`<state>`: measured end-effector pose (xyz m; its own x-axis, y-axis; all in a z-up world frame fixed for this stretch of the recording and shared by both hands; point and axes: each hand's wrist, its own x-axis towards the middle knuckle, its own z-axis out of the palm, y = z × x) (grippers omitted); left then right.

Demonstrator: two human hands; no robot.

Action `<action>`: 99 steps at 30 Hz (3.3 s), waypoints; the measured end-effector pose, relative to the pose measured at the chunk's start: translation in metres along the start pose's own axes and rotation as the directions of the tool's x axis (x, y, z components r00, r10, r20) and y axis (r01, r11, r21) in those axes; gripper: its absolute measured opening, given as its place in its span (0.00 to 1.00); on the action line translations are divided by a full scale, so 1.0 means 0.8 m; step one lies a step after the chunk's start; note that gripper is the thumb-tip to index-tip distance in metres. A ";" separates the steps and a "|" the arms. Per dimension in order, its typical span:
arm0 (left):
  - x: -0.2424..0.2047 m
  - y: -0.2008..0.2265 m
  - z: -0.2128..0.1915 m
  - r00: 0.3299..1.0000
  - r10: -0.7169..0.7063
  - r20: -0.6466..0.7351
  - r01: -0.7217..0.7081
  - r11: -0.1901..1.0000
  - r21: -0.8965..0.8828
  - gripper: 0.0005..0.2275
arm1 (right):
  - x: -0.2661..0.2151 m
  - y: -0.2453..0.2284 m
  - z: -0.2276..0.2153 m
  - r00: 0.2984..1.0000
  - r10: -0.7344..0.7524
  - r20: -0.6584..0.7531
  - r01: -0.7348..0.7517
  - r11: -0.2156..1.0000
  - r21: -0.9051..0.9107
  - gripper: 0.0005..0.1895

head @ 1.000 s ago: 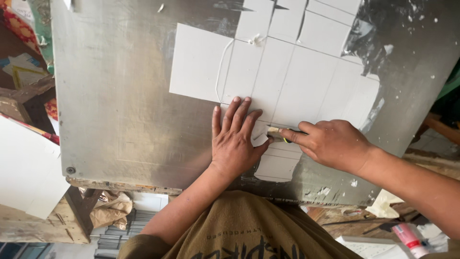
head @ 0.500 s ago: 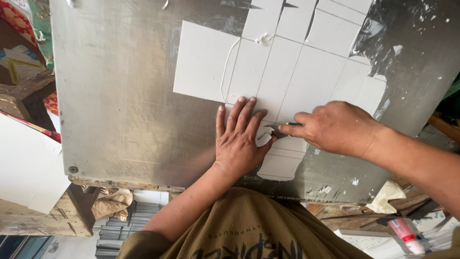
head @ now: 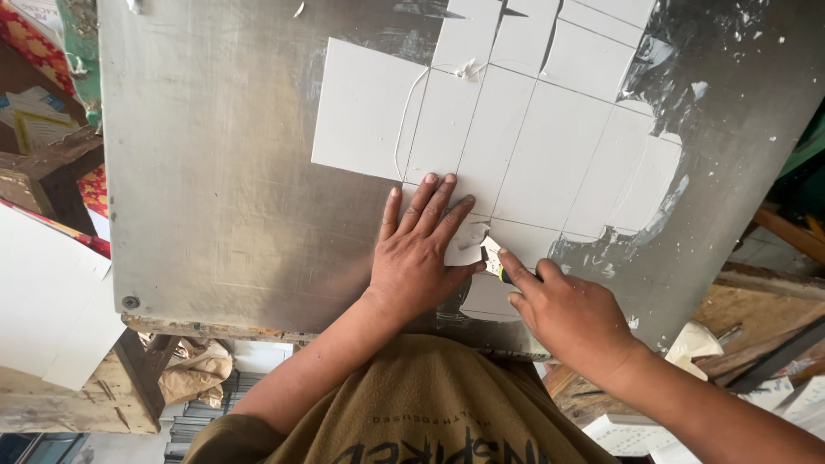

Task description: The person uses a utility knife to scrape white adhesive residue from a metal workbench surface. They repeatedly scrape along the edges of a white paper template and remove small pieces of residue by hand.

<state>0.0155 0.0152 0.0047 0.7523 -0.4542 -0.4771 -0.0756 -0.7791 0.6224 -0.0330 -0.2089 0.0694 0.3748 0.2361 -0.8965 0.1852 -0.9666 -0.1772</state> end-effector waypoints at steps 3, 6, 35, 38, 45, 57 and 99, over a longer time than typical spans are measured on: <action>-0.001 0.003 0.002 1.000 -0.026 0.005 0.026 1.000 -0.004 0.38 | 0.006 -0.001 -0.061 0.991 -0.077 0.113 0.087 0.992 -0.090 0.28; 0.002 0.006 0.003 0.999 -0.043 -0.015 0.043 0.999 -0.011 0.36 | 0.032 0.024 -0.078 0.960 -0.253 0.122 0.280 0.904 -0.323 0.27; 0.003 0.005 0.002 0.999 -0.036 0.041 0.034 0.999 0.038 0.38 | 0.054 0.024 -0.100 0.924 -0.363 0.122 0.383 0.861 -0.335 0.26; 0.003 0.001 0.000 0.996 -0.030 0.086 0.030 1.000 -0.002 0.39 | 0.038 0.004 -0.076 0.963 -0.236 0.128 0.252 0.960 -0.126 0.27; 0.001 -0.005 -0.008 0.993 0.007 0.120 -0.009 1.000 0.018 0.39 | 0.011 -0.027 0.002 0.982 0.038 -0.182 -0.006 0.985 0.170 0.27; -0.003 -0.004 -0.010 0.998 0.037 0.060 -0.039 0.999 0.032 0.39 | 0.020 -0.012 -0.046 0.990 -0.133 -0.050 0.133 0.991 0.000 0.26; -0.010 -0.034 -0.006 0.977 0.199 -0.072 -0.195 0.979 0.051 0.37 | 0.027 -0.022 -0.040 0.981 -0.170 -0.093 0.176 0.982 0.066 0.23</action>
<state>0.0146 0.0425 -0.0052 0.7671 -0.5679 -0.2983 -0.2542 -0.6961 0.6715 0.0006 -0.1839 0.0663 0.4206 0.4048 -0.8119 0.1876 -0.9144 -0.3587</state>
